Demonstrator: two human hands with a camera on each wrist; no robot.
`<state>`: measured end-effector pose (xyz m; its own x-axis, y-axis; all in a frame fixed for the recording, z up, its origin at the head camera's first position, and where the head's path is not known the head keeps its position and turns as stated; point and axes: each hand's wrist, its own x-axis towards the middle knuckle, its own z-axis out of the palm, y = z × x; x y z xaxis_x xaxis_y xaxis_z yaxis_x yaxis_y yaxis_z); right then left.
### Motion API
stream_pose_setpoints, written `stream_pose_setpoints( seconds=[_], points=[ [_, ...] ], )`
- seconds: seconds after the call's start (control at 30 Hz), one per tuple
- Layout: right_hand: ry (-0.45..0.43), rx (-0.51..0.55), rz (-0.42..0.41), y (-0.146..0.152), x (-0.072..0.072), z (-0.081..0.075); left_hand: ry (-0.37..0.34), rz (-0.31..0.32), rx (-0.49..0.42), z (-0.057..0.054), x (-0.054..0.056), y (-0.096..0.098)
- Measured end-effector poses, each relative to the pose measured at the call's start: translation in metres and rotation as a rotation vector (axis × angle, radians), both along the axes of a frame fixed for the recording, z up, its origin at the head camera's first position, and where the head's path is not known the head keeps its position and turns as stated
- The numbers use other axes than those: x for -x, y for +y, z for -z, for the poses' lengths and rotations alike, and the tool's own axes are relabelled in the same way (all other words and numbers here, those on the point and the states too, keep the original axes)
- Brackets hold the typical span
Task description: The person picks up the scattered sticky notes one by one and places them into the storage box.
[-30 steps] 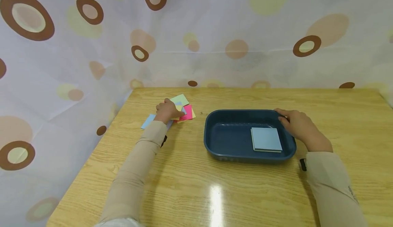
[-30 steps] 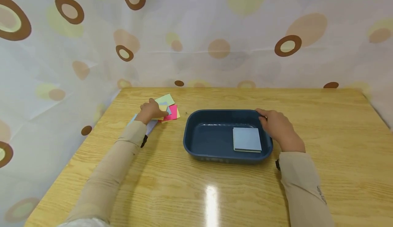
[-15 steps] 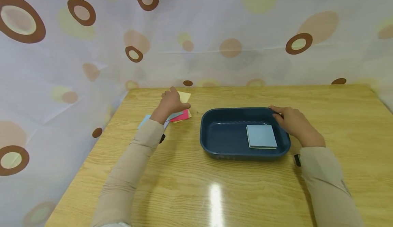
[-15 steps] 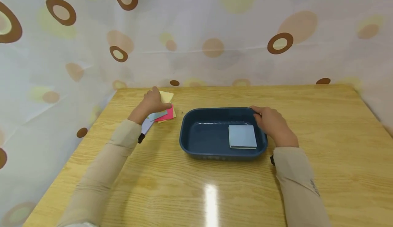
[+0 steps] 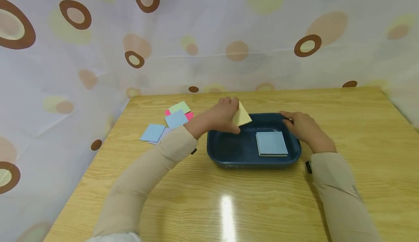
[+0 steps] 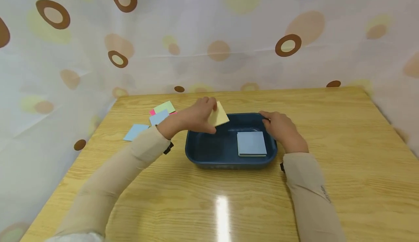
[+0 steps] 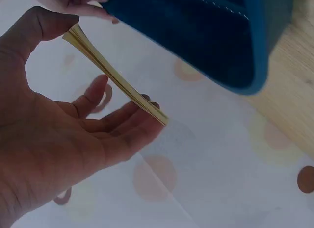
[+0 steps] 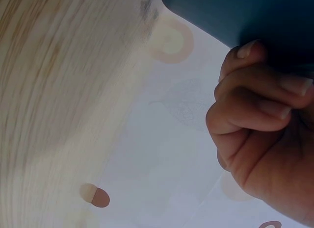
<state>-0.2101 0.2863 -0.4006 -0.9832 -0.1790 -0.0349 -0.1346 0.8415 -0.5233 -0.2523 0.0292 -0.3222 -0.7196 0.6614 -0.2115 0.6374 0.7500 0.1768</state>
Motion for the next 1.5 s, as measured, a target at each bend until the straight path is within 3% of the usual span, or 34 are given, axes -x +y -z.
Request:
stream_pose_setpoints(
  seconds=[0.17,0.33,0.53,0.67,0.93,1.5],
  points=[
    [-0.003,-0.006,0.011,-0.001,0.001,0.001,-0.001,0.149,0.162,0.010,-0.009,0.036],
    [-0.002,0.001,0.005,0.001,0.001,0.001,-0.014,0.204,0.294,0.025,-0.011,0.068],
    [0.005,0.013,-0.003,0.004,0.001,0.002,-0.093,0.270,0.337,0.043,-0.006,0.095],
    [0.023,0.009,-0.016,0.004,0.001,0.003,-0.137,0.301,0.340,0.053,-0.003,0.102],
    [0.033,0.016,-0.019,0.007,0.002,0.006,-0.139,0.303,0.343,0.064,-0.002,0.109],
    [0.045,0.003,-0.013,0.006,0.001,0.002,-0.110,0.337,0.330,0.069,-0.004,0.110]
  ],
)
